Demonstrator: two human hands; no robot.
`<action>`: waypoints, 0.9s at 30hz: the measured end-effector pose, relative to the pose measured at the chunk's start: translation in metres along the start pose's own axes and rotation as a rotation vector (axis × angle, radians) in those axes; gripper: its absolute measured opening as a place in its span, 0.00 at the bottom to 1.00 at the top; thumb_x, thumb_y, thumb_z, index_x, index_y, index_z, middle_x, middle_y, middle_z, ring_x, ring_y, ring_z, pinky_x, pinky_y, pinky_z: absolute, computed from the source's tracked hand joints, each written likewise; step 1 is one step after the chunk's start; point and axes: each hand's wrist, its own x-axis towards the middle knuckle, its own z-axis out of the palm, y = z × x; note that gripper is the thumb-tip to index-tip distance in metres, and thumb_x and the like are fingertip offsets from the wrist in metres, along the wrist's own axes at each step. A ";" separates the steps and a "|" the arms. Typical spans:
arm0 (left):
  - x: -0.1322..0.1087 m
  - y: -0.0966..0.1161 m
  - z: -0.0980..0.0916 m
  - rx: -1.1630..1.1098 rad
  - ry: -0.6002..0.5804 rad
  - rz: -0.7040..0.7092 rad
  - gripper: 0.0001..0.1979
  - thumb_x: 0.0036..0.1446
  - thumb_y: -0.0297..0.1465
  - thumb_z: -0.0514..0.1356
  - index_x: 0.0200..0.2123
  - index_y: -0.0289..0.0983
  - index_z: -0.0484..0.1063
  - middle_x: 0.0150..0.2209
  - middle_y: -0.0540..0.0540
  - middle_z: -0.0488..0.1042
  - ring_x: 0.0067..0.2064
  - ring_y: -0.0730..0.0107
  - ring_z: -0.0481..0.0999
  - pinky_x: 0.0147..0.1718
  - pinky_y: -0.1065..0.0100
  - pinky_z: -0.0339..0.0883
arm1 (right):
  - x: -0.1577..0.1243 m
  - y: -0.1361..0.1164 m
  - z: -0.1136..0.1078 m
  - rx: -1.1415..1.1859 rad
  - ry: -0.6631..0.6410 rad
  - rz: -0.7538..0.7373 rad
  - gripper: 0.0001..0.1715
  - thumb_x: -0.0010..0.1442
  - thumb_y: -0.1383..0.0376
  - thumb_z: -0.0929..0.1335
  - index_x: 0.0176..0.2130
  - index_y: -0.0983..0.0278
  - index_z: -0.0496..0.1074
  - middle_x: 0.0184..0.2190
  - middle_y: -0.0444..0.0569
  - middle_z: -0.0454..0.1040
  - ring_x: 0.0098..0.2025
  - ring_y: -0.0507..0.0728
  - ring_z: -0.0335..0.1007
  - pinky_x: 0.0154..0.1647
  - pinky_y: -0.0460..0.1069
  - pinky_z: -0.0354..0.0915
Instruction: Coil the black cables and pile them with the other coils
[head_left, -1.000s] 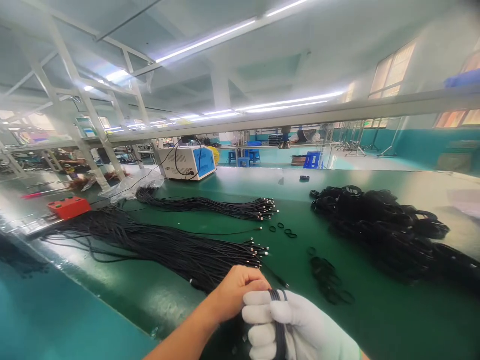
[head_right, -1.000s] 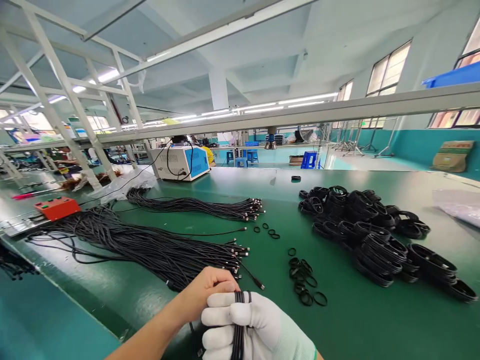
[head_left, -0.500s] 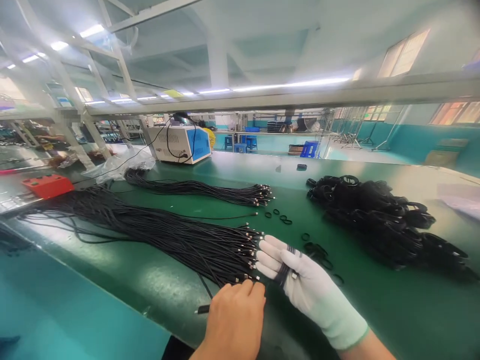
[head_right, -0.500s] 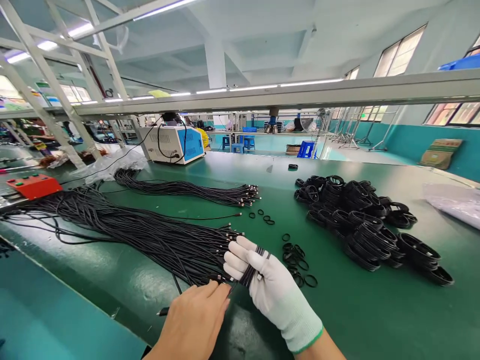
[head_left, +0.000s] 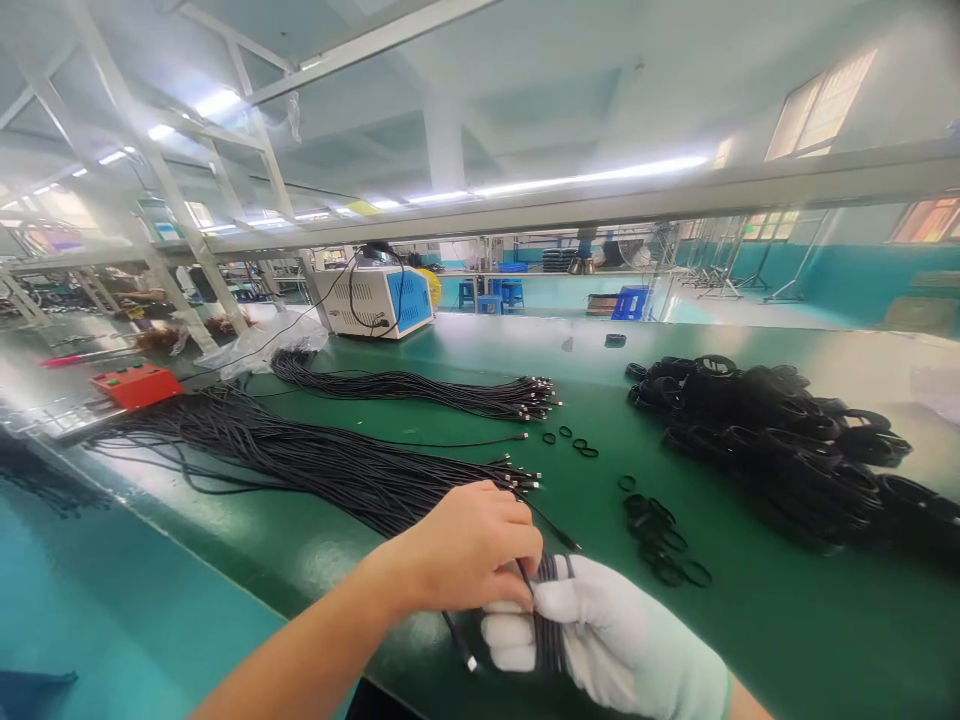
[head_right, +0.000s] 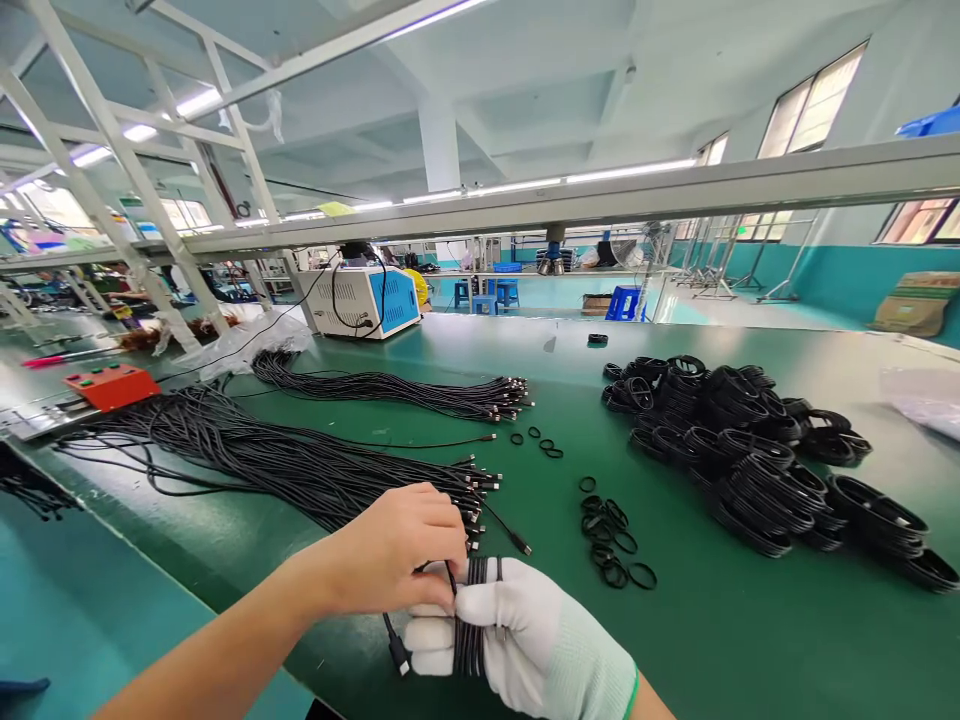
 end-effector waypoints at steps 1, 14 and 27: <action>0.001 -0.003 0.002 -0.049 -0.011 -0.006 0.08 0.50 0.37 0.64 0.29 0.40 0.71 0.29 0.54 0.72 0.34 0.72 0.70 0.36 0.70 0.57 | 0.000 0.003 -0.003 0.027 -0.004 0.024 0.10 0.50 0.71 0.70 0.35 0.70 0.69 0.29 0.47 0.64 0.31 0.50 0.61 0.37 0.49 0.59; 0.008 0.000 -0.002 0.015 -0.050 0.071 0.06 0.57 0.31 0.59 0.28 0.40 0.74 0.33 0.50 0.72 0.36 0.71 0.69 0.36 0.71 0.60 | -0.002 0.010 -0.011 0.084 -0.016 0.134 0.17 0.52 0.65 0.69 0.40 0.76 0.70 0.29 0.54 0.72 0.31 0.57 0.71 0.38 0.57 0.63; 0.001 -0.001 0.020 -0.942 -0.066 -0.448 0.04 0.51 0.30 0.60 0.32 0.36 0.70 0.22 0.56 0.66 0.22 0.79 0.63 0.21 0.77 0.58 | -0.006 0.009 -0.006 0.121 -0.120 0.098 0.16 0.52 0.62 0.71 0.39 0.70 0.73 0.29 0.52 0.79 0.39 0.59 0.73 0.35 0.50 0.65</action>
